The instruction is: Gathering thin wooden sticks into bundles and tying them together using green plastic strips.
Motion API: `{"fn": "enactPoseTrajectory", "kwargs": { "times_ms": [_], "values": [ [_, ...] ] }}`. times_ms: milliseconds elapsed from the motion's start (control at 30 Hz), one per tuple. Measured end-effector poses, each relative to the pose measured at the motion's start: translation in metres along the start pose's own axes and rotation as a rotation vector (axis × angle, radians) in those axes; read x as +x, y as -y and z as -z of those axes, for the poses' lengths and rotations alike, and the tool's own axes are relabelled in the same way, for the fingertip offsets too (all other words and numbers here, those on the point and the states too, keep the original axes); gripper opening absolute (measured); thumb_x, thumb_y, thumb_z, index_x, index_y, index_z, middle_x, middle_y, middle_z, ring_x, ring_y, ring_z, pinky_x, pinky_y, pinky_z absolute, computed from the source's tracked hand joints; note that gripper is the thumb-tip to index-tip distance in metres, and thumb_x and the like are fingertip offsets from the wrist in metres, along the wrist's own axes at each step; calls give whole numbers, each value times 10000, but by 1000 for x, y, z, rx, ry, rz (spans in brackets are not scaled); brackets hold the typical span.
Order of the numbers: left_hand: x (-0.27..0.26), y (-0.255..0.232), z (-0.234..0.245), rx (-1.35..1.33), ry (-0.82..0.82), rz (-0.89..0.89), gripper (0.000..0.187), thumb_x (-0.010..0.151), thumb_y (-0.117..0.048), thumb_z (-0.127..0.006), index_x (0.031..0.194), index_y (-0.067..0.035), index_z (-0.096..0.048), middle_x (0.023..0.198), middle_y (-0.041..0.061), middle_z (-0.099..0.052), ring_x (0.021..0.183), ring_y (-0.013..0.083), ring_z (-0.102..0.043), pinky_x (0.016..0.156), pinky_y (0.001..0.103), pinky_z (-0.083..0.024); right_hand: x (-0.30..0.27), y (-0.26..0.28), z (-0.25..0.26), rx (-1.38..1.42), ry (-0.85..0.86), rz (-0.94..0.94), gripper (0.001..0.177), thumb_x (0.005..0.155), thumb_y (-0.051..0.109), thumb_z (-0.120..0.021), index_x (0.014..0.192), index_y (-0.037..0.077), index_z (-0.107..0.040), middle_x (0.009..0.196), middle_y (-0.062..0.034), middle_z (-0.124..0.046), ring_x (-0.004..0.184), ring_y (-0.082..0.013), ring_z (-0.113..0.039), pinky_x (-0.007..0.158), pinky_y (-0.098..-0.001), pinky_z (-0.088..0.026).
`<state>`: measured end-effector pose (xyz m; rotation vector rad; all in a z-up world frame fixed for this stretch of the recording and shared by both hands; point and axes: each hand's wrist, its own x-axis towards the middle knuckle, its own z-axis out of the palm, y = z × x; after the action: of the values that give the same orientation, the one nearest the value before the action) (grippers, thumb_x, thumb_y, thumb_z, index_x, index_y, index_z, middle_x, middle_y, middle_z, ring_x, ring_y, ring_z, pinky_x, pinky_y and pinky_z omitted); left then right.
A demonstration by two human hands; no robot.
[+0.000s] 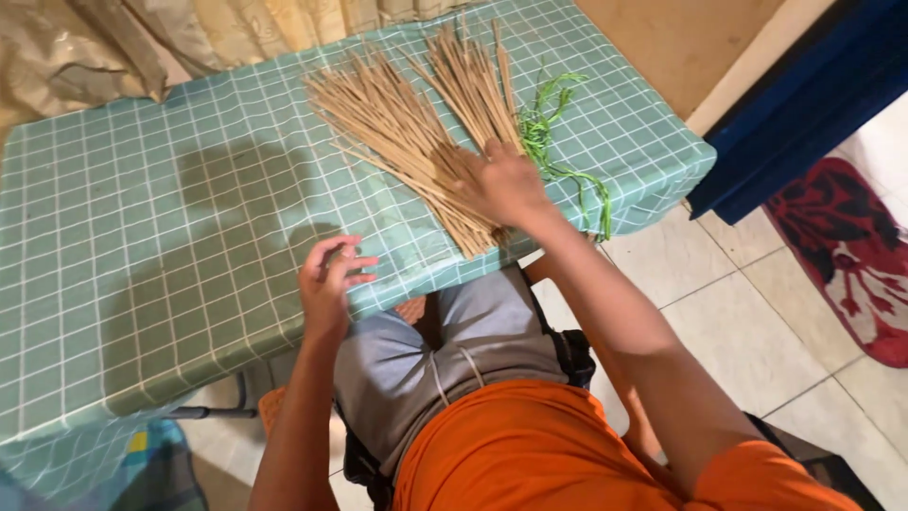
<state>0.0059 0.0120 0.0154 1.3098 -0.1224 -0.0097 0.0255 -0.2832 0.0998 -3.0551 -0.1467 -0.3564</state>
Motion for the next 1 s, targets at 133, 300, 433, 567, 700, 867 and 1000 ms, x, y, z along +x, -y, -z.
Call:
{"fn": "enactPoseTrajectory", "kwargs": {
  "times_ms": [133,300,433,567,700,867,1000],
  "values": [
    [-1,11,-2,10,-19,33,234,980,-165,-634,1147,-2,-635,1185,216,-673,880,421,-749,669,450,-640,-25,-79,23,3,27,-158,499,975,411,-672,1387,130,-680,1128,-211,-646,1085,-454,-650,849,-556,-553],
    [-6,14,-9,51,-6,61,209,990,-144,-636,1129,10,-613,1162,240,-686,897,441,-738,690,482,-631,-42,-193,-30,-98,261,-451,520,839,553,-733,1283,283,-747,1122,-177,-752,1079,-430,-721,871,-567,-580],
    [-8,12,-10,79,30,23,230,994,-151,-636,1110,41,-587,1168,252,-666,886,428,-725,688,472,-615,-37,-205,-53,18,242,-506,413,823,545,-758,1178,336,-790,1113,-117,-781,1102,-392,-724,900,-532,-585],
    [-6,16,-7,119,-1,-12,208,1023,-159,-622,1087,38,-627,1168,249,-675,894,420,-726,692,467,-614,-16,-231,-86,33,207,-461,198,811,415,-757,966,313,-828,952,-83,-788,999,-363,-744,850,-521,-609],
    [-9,15,-8,115,-28,9,217,1058,-199,-611,1078,17,-626,1142,248,-682,906,423,-724,707,462,-614,21,-279,-107,98,382,-389,201,834,291,-633,857,184,-802,537,-63,-690,524,-245,-733,626,-426,-610],
    [-12,2,-19,205,4,23,153,1031,-129,-565,974,-18,-653,1046,168,-711,837,316,-759,636,339,-621,53,-213,44,241,238,-427,233,985,35,-491,1103,67,-689,836,-164,-713,726,-286,-670,600,-425,-529],
    [-11,7,-16,198,35,9,169,1025,-144,-579,1005,-7,-675,1046,179,-714,807,294,-750,632,340,-621,94,-244,31,242,-766,-104,135,969,-9,-559,1034,88,-627,832,-143,-599,648,-285,-503,530,-443,-328]
  ]
}}
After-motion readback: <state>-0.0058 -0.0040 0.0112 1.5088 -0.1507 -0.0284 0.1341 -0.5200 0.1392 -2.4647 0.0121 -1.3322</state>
